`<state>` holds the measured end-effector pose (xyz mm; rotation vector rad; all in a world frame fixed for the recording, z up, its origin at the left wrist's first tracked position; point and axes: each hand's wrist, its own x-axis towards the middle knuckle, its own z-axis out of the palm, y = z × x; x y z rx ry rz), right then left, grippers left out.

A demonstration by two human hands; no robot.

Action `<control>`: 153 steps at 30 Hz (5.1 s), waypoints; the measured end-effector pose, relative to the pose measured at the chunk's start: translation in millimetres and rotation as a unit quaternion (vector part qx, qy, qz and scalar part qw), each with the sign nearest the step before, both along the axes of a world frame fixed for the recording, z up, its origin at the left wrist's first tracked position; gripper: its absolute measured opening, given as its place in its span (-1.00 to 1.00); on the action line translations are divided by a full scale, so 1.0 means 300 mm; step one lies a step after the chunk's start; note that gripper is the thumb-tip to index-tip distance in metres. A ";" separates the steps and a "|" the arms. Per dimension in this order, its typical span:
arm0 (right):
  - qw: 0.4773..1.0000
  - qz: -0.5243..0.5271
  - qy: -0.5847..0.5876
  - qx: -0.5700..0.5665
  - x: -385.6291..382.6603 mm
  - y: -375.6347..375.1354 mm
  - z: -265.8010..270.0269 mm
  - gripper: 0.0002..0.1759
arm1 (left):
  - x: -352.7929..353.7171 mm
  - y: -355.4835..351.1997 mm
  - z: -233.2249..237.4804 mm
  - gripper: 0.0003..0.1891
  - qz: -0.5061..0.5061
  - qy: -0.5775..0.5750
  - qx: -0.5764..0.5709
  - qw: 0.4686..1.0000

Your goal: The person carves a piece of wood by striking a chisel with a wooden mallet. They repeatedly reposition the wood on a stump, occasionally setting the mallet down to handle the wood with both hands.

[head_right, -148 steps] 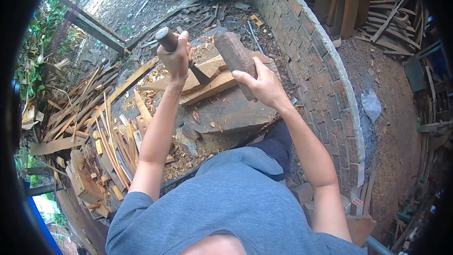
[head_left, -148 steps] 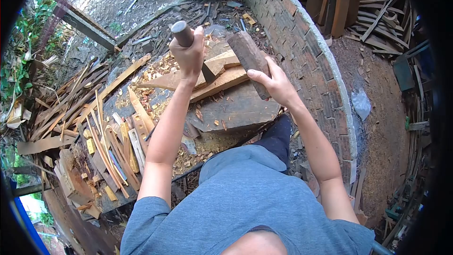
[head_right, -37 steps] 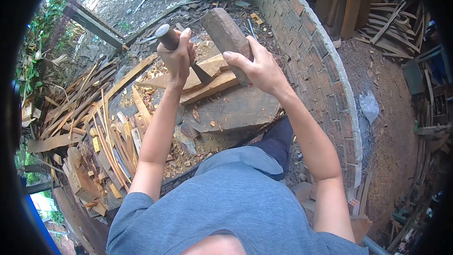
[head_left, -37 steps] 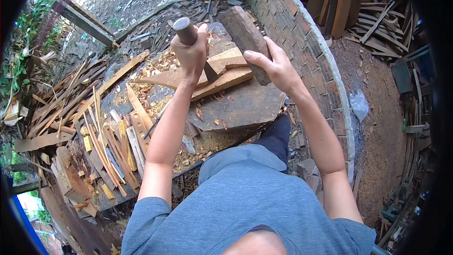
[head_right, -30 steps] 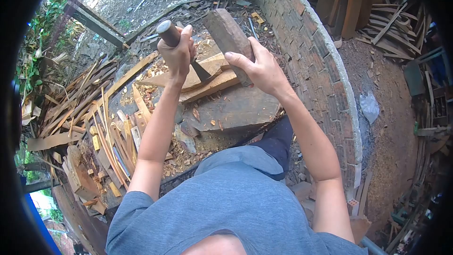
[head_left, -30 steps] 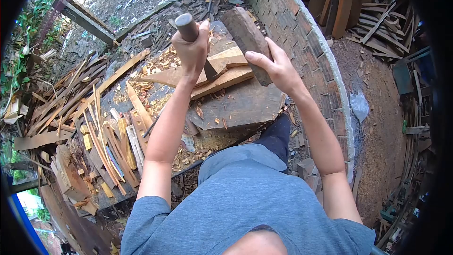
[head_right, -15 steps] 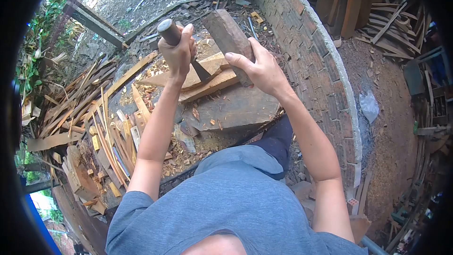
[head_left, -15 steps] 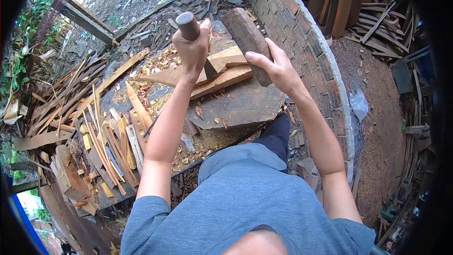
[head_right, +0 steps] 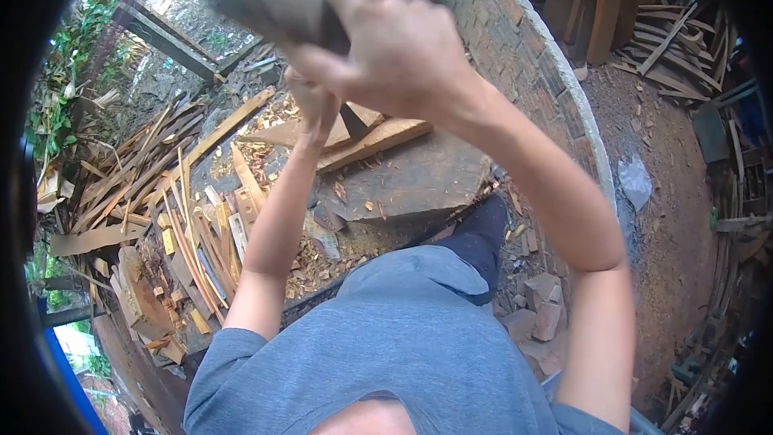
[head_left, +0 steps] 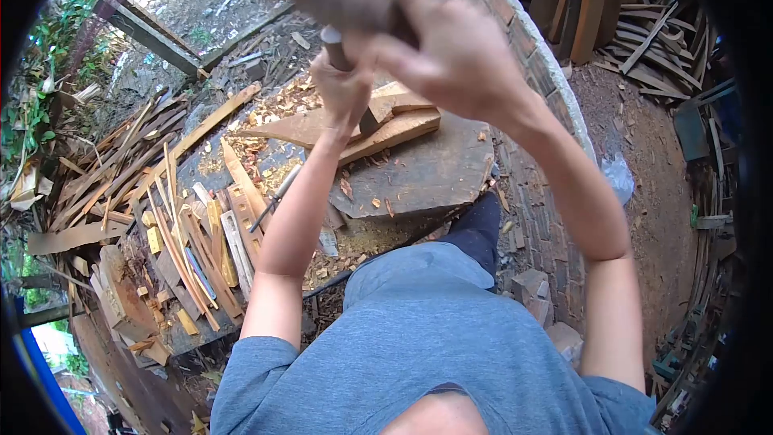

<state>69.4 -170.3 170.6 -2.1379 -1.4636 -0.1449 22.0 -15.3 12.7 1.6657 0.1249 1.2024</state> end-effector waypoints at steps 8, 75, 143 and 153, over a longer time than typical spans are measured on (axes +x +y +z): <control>0.976 0.107 -0.035 0.184 0.034 0.064 0.081 -0.34 | 0.031 -0.010 -0.024 -0.88 -0.021 0.045 -0.127 0.991; 0.938 -0.236 0.140 -0.212 0.092 -0.116 -0.725 -0.09 | -0.013 -0.041 0.049 -0.80 -0.033 -0.072 -0.249 0.965; 0.996 -0.016 -0.005 -0.091 -0.054 -0.053 -0.049 -0.32 | -0.021 -0.053 -0.062 -0.84 0.053 -0.038 -0.014 0.998; 0.989 0.001 0.048 -0.137 -0.028 -0.042 -0.085 -0.33 | -0.028 -0.061 -0.073 -0.84 0.075 -0.024 0.031 0.996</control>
